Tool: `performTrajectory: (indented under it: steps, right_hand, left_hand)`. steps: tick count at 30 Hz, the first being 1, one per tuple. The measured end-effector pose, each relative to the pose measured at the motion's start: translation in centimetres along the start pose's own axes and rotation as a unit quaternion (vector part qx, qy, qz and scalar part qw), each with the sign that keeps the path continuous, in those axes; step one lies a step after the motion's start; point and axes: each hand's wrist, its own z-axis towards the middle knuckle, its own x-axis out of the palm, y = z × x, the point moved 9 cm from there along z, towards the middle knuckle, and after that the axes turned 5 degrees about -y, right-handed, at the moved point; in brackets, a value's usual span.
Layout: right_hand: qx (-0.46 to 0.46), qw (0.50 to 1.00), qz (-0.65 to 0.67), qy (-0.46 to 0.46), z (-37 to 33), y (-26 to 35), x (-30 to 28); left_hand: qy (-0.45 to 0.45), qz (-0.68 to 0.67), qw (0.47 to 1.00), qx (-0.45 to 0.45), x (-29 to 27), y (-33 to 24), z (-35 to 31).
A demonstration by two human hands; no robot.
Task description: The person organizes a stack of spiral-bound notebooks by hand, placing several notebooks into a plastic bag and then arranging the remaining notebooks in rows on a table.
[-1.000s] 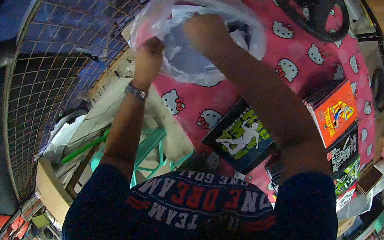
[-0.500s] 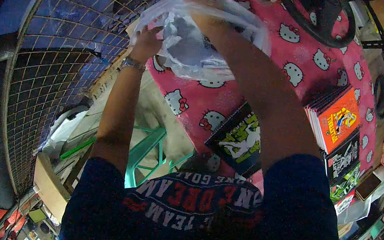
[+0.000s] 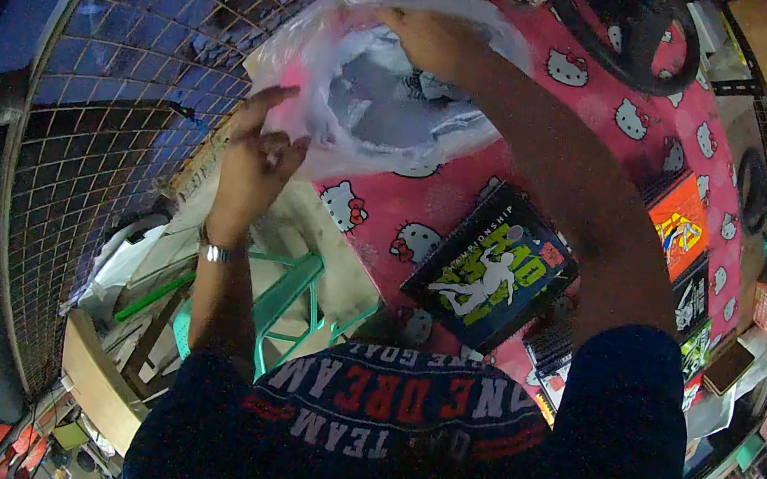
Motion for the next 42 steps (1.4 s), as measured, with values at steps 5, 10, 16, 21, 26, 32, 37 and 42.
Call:
performTrajectory:
  steps: [5,10,16,21,26,32,37,42]
  right_hand:
    - [0.132,0.957,-0.021,0.256,-1.5,-0.8,0.3]
    - [-0.028,0.956,0.151,0.250,-5.2,5.6,0.5]
    - [0.173,0.894,-0.025,0.413,-9.8,-1.7,1.9]
    - [0.183,0.870,0.034,0.457,-12.0,-6.1,6.1]
    - [0.126,0.884,0.020,0.450,-10.4,-4.7,4.8]
    - [0.101,0.907,-0.036,0.407,-11.0,-3.3,4.8]
    - [0.108,0.886,-0.056,0.448,-12.3,-3.4,5.9]
    - [0.049,0.880,-0.076,0.466,-7.2,3.7,6.6]
  left_hand:
    - [-0.372,-0.280,0.871,-0.156,-1.7,2.9,-3.8]
    - [-0.298,-0.589,0.641,-0.390,9.0,10.9,-5.1]
    - [-0.082,-0.644,0.703,-0.290,6.4,6.7,-0.5]
    - [-0.193,-0.714,0.605,-0.295,1.4,3.9,0.4]
    - [-0.246,-0.600,0.723,-0.237,3.9,9.8,2.1]
    - [-0.174,0.028,0.967,-0.185,8.3,7.7,6.2]
    - [-0.188,-0.081,0.947,-0.247,4.2,8.1,7.0]
    - [-0.281,-0.451,0.786,-0.316,1.8,10.2,2.7]
